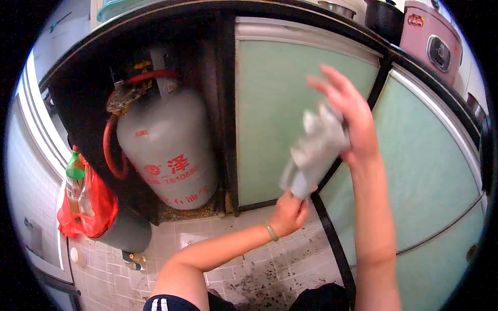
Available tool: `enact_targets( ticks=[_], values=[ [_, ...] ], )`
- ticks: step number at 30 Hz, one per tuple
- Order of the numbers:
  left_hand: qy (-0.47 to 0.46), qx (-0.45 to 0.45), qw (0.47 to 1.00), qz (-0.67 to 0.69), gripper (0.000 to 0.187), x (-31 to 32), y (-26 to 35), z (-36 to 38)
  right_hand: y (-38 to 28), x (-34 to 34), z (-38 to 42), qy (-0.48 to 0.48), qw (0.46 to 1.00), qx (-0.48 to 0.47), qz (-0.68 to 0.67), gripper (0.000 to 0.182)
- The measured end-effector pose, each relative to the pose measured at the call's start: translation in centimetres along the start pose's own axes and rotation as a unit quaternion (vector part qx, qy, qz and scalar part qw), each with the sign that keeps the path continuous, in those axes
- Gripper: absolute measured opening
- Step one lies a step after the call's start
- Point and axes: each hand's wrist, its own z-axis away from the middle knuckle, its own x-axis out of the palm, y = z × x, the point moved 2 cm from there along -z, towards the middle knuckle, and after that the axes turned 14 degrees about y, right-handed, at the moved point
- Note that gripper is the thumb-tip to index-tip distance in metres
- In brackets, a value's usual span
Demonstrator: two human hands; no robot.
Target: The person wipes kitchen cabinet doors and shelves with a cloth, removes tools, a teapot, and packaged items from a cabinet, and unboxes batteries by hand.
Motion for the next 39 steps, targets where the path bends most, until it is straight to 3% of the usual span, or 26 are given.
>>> enact_targets(
  ticks=[2, 4, 7, 10, 12, 14, 15, 16, 17, 18, 19, 21, 23, 26, 27, 29, 30, 32, 33, 34, 36, 37, 39],
  values=[
    [0.076, 0.020, 0.996, 0.038, 0.038, -2.7, 0.9, -3.1, -0.2, 3.7, -4.2, -0.006, 0.994, 0.007, -0.108, 0.045],
    [0.101, 0.030, 0.994, 0.029, 0.039, -5.0, 0.0, -4.4, -0.6, 6.6, -7.1, -0.029, 0.977, 0.105, -0.185, 0.035],
    [0.160, 0.025, 0.986, -0.040, 0.040, -7.8, -1.7, -5.5, -1.8, 8.3, -8.1, 0.102, 0.942, 0.143, -0.285, 0.031],
    [0.236, 0.017, 0.965, -0.116, 0.044, -9.7, -1.9, -6.0, -1.3, 7.6, -7.9, 0.077, 0.939, 0.159, -0.294, 0.016],
    [0.269, 0.015, 0.953, -0.137, 0.050, -10.4, -1.6, -6.0, -1.9, 5.9, -6.9, 0.079, 0.942, 0.150, -0.291, 0.022],
    [0.261, 0.003, 0.959, -0.113, 0.054, -10.3, -1.7, -5.5, -4.1, 4.4, -3.6, 0.074, 0.950, 0.117, -0.281, 0.043],
    [0.253, -0.005, 0.963, -0.087, 0.059, -10.1, -1.8, -5.3, -4.5, 2.0, -3.2, -0.062, 0.942, 0.126, -0.305, 0.053],
    [0.175, -0.035, 0.983, -0.048, 0.069, -9.5, -1.4, -4.5, -5.5, 0.6, -1.9, -0.115, 0.937, 0.105, -0.312, 0.061],
    [0.062, -0.066, 0.996, -0.018, 0.073, -8.5, -0.6, -3.3, -6.1, -2.2, -1.0, -0.070, 0.972, 0.019, -0.224, 0.057],
    [-0.021, -0.004, 0.999, -0.024, 0.078, -6.9, 0.6, -1.9, -6.7, -5.0, -0.1, -0.011, 0.992, -0.062, -0.113, 0.052],
    [-0.097, -0.118, 0.981, 0.121, 0.077, -5.3, 2.3, -0.4, -7.3, -7.8, 0.9, 0.058, 0.990, -0.125, -0.005, 0.048],
    [-0.161, -0.062, 0.964, 0.201, 0.074, -3.2, 5.5, 0.7, -9.6, -13.1, 6.0, 0.279, 0.934, -0.209, 0.079, 0.048],
    [-0.205, -0.058, 0.950, 0.230, 0.076, -1.3, 7.4, 0.8, -11.8, -16.2, 11.7, 0.422, 0.855, -0.257, 0.155, 0.048],
    [-0.270, -0.041, 0.924, 0.267, 0.081, 2.1, 8.8, 1.2, -12.9, -13.4, 17.8, 0.464, 0.703, -0.301, 0.447, 0.051],
    [-0.291, -0.031, 0.915, 0.276, 0.084, 3.4, 9.2, 1.4, -14.8, -18.2, 20.6, 0.260, 0.887, -0.261, 0.279, 0.042],
    [-0.323, -0.032, 0.893, 0.311, 0.086, 6.4, 9.2, 1.7, -14.0, -17.7, 21.3, 0.022, 0.982, -0.184, 0.048, 0.031],
    [-0.350, -0.027, 0.872, 0.341, 0.087, 8.1, 9.1, 2.0, -11.6, -14.3, 20.4, 0.015, 0.984, -0.178, 0.016, 0.029],
    [-0.353, -0.032, 0.867, 0.350, 0.087, 12.1, 8.6, 2.7, -8.7, -14.8, 21.8, 0.158, 0.967, -0.154, 0.129, 0.025],
    [-0.357, 0.033, 0.896, 0.263, 0.084, 13.7, 8.4, 2.6, -8.2, -14.6, 21.3, 0.148, 0.958, -0.098, 0.224, 0.032],
    [-0.355, 0.101, 0.914, 0.171, 0.080, 15.4, 8.1, 2.5, -7.3, -14.2, 20.1, 0.170, 0.931, -0.081, 0.312, 0.035],
    [-0.331, 0.125, 0.925, 0.140, 0.074, 17.8, 7.4, 3.2, -4.9, -13.6, 17.7, 0.235, 0.847, -0.072, 0.472, 0.039],
    [-0.350, 0.064, 0.909, 0.216, 0.071, 18.3, 7.4, 3.3, -3.7, -14.0, 16.3, 0.239, 0.847, -0.078, 0.469, 0.039],
    [-0.397, -0.058, 0.837, 0.373, 0.057, 18.3, 6.3, 4.0, -1.6, -15.0, 14.4, 0.306, 0.796, -0.138, 0.503, 0.041]
  ],
)
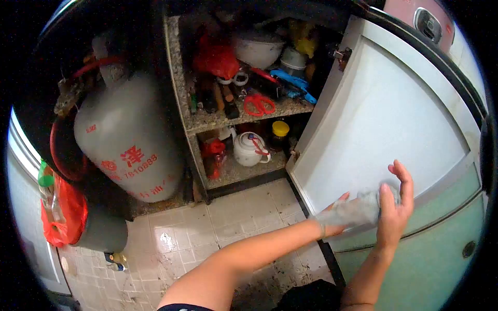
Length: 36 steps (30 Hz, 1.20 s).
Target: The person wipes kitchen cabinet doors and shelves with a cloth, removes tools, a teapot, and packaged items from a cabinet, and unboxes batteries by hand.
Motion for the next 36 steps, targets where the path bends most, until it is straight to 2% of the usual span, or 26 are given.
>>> enact_targets(
  ticks=[1, 2, 3, 4, 6, 8, 9, 11, 13, 15, 19, 22, 25, 29, 31, 34, 35, 36],
  values=[
    [-0.014, -0.035, 0.994, 0.099, 0.052, -0.5, 0.2, 0.2, 1.5, 0.4, 0.0, 0.005, 1.000, 0.004, -0.004, 0.041],
    [-0.002, 0.007, 0.994, -0.106, 0.044, -0.7, 0.4, -0.1, 3.3, 0.3, -0.2, 0.017, 1.000, 0.020, -0.001, 0.042],
    [0.011, 0.050, 0.951, -0.306, 0.037, -1.2, 1.3, -0.4, 4.9, 0.2, -0.4, 0.028, 0.999, 0.035, 0.001, 0.042],
    [0.122, 0.104, 0.953, -0.257, 0.024, -1.9, 2.6, -0.3, 5.7, 0.1, 0.0, 0.026, 0.999, 0.004, -0.028, 0.042],
    [0.218, 0.131, 0.944, -0.211, 0.025, -3.8, 4.6, 1.0, 6.1, -0.4, 0.7, 0.014, 0.999, 0.029, -0.031, 0.041],
    [0.254, 0.066, 0.956, -0.129, 0.037, -6.9, 9.7, 1.7, 5.9, -0.8, 1.7, -0.002, 0.998, 0.059, -0.024, 0.041],
    [0.286, 0.124, 0.943, -0.118, 0.045, -8.7, 13.4, 1.5, 5.7, -0.6, 2.2, -0.009, 0.995, 0.090, -0.035, 0.039],
    [0.355, 0.189, 0.906, -0.129, 0.044, -11.9, 17.7, 1.9, 6.2, -1.7, 3.2, -0.030, 0.989, 0.138, -0.035, 0.037],
    [0.391, 0.250, 0.869, -0.172, 0.043, -14.1, 20.7, 2.3, 6.2, 1.5, 1.5, -0.035, 0.992, 0.086, -0.088, 0.033],
    [0.442, 0.258, 0.834, -0.206, 0.042, -16.0, 20.9, 3.2, 5.8, -0.1, 2.9, -0.087, 0.987, 0.115, -0.067, 0.031],
    [0.482, 0.259, 0.803, -0.235, 0.040, -18.3, 19.6, 4.1, 4.1, 1.5, 3.3, -0.074, 0.991, 0.072, -0.083, 0.027],
    [0.498, 0.270, 0.788, -0.240, 0.038, -19.5, 18.5, 4.7, 4.6, 2.8, 4.4, -0.101, 0.992, 0.039, -0.070, 0.025],
    [0.501, 0.274, 0.780, -0.255, 0.037, -20.1, 18.3, 5.5, 4.1, 2.2, 7.4, -0.124, 0.981, 0.126, -0.082, 0.025],
    [0.507, 0.265, 0.772, -0.275, 0.036, -19.1, 20.8, 8.5, 3.0, 2.0, 9.1, -0.188, 0.971, 0.116, -0.088, 0.026],
    [0.509, 0.271, 0.768, -0.277, 0.035, -17.6, 22.8, 11.1, 1.8, 0.8, 10.7, -0.161, 0.971, 0.128, -0.123, 0.027],
    [0.514, 0.283, 0.758, -0.285, 0.034, -16.1, 24.7, 13.4, -0.5, -1.6, 14.3, -0.177, 0.968, 0.137, -0.114, 0.025],
    [0.514, 0.262, 0.763, -0.292, 0.034, -20.2, 19.5, 7.9, 5.4, 5.9, 8.2, -0.200, 0.958, 0.171, -0.110, 0.024],
    [0.516, 0.261, 0.760, -0.295, 0.034, -20.1, 19.8, 7.7, 5.4, 5.7, 8.0, -0.203, 0.957, 0.175, -0.109, 0.024]
  ],
)
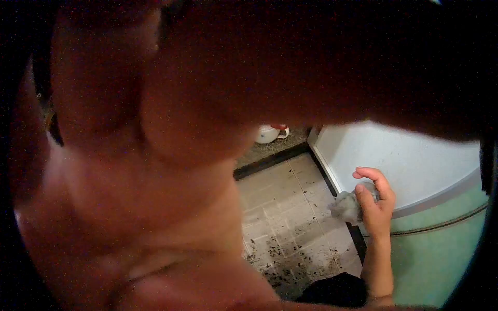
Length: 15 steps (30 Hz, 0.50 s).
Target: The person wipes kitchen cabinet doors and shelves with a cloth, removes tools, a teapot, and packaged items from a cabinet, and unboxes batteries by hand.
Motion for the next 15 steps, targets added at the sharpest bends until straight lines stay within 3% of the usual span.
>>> enact_targets(
  ticks=[6, 8, 11, 12, 15],
  values=[
    [0.006, 0.036, 0.999, -0.015, 0.034, 0.2, -0.5, -0.7, 2.6, 1.4, -0.1, -0.036, 0.999, 0.003, 0.001, 0.025],
    [0.013, 0.036, 0.999, -0.025, 0.034, 0.2, -1.1, -0.6, 4.5, 2.2, 0.3, -0.086, 0.990, 0.110, -0.035, 0.024],
    [0.039, -0.023, 0.998, -0.050, 0.029, -1.8, -1.2, -0.3, 7.6, 2.8, 1.5, -0.109, 0.986, 0.116, -0.041, 0.023],
    [0.033, -0.031, 0.998, -0.048, 0.029, -1.8, -0.9, 0.2, 8.0, 3.2, 1.9, -0.110, 0.980, 0.159, -0.049, 0.023],
    [0.001, -0.062, 0.998, -0.022, 0.028, -2.2, 0.1, 2.5, 7.2, 4.3, 2.1, -0.128, 0.982, 0.128, -0.052, 0.022]
  ],
)
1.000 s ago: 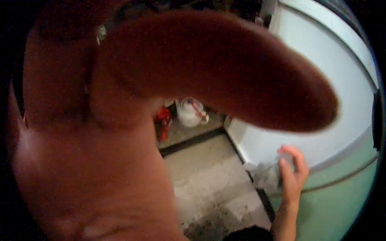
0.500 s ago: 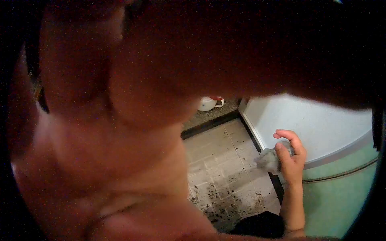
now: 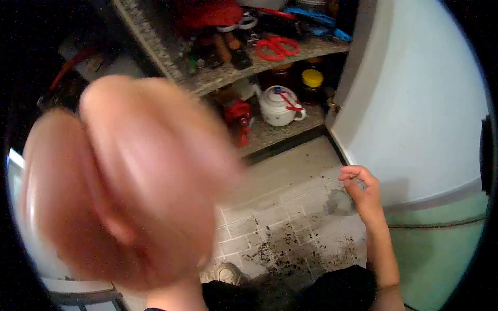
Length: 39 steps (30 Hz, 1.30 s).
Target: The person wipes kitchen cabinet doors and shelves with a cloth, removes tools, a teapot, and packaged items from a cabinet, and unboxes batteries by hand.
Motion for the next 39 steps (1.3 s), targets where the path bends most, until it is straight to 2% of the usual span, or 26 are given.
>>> enact_targets(
  ticks=[2, 4, 6, 8, 9, 11, 12, 13, 24, 27, 29, 32, 33, 35, 36, 37, 38, 39],
  values=[
    [-0.036, -0.043, 0.998, 0.029, 0.027, -0.3, 1.0, 2.1, -0.1, 0.8, 0.4, -0.016, 0.999, -0.032, -0.010, 0.021],
    [-0.084, -0.110, 0.988, 0.065, 0.027, -0.1, 1.6, 4.8, 0.1, 1.5, 1.3, -0.047, 0.999, 0.004, 0.006, 0.021],
    [-0.136, -0.185, 0.968, 0.103, 0.026, 0.0, 2.0, 7.4, 0.3, 2.3, 2.0, -0.054, 0.998, -0.020, 0.037, 0.021],
    [-0.180, -0.260, 0.936, 0.157, 0.025, 0.5, 2.4, 10.6, 0.7, 1.4, 1.7, -0.046, 0.991, -0.085, 0.089, 0.020],
    [-0.198, -0.287, 0.921, 0.175, 0.025, 1.0, 2.4, 11.8, 0.8, 1.4, 2.3, -0.058, 0.994, -0.058, 0.072, 0.019],
    [-0.241, -0.326, 0.891, 0.206, 0.024, 1.5, 2.4, 13.3, 0.1, 3.0, 3.5, -0.065, 0.996, -0.035, 0.040, 0.018],
    [-0.264, -0.343, 0.875, 0.215, 0.024, 3.6, 2.3, 13.9, 0.1, 1.8, 1.9, -0.064, 0.998, -0.003, 0.029, 0.016],
    [-0.278, -0.358, 0.863, 0.223, 0.024, 2.8, 2.6, 14.0, -0.8, 3.0, 2.9, -0.068, 0.997, 0.027, 0.019, 0.014],
    [-0.355, -0.497, 0.720, 0.329, 0.020, 3.7, 4.3, 16.3, 0.8, 2.4, 1.7, -0.092, 0.995, -0.026, 0.028, 0.018],
    [-0.381, -0.525, 0.678, 0.345, 0.020, 3.6, 4.9, 15.9, 0.5, 4.0, 2.2, -0.093, 0.994, 0.031, 0.046, 0.017],
    [-0.396, -0.541, 0.638, 0.380, 0.019, 3.7, 5.1, 15.7, 0.3, 3.5, 2.1, -0.109, 0.992, 0.002, 0.066, 0.017],
    [-0.437, -0.567, 0.536, 0.447, 0.018, 4.0, 5.7, 14.2, 1.4, 4.1, 2.4, -0.121, 0.992, -0.003, 0.047, 0.016],
    [-0.451, -0.573, 0.498, 0.468, 0.018, 4.1, 5.7, 13.6, 1.8, 4.3, 2.4, -0.121, 0.992, 0.031, 0.024, 0.016],
    [-0.469, -0.580, 0.444, 0.497, 0.018, 3.9, 4.8, 12.3, 2.1, 4.6, 2.9, -0.129, 0.990, 0.020, 0.052, 0.018],
    [-0.464, -0.592, 0.478, 0.453, 0.018, 3.1, 3.2, 11.5, 2.5, 4.6, 2.7, -0.142, 0.987, 0.006, 0.075, 0.019],
    [-0.451, -0.625, 0.595, 0.228, 0.014, 1.4, 0.6, 10.6, 3.6, 4.5, 2.6, -0.172, 0.981, 0.065, 0.054, 0.020],
    [-0.366, -0.614, 0.699, 0.011, 0.013, -0.6, -1.8, 10.4, 4.1, 4.2, 2.9, -0.170, 0.981, 0.070, 0.058, 0.020],
    [-0.235, -0.359, 0.901, -0.062, 0.017, -2.4, -5.0, 9.6, 4.7, 4.1, 3.5, -0.200, 0.971, 0.111, 0.074, 0.021]
  ],
)
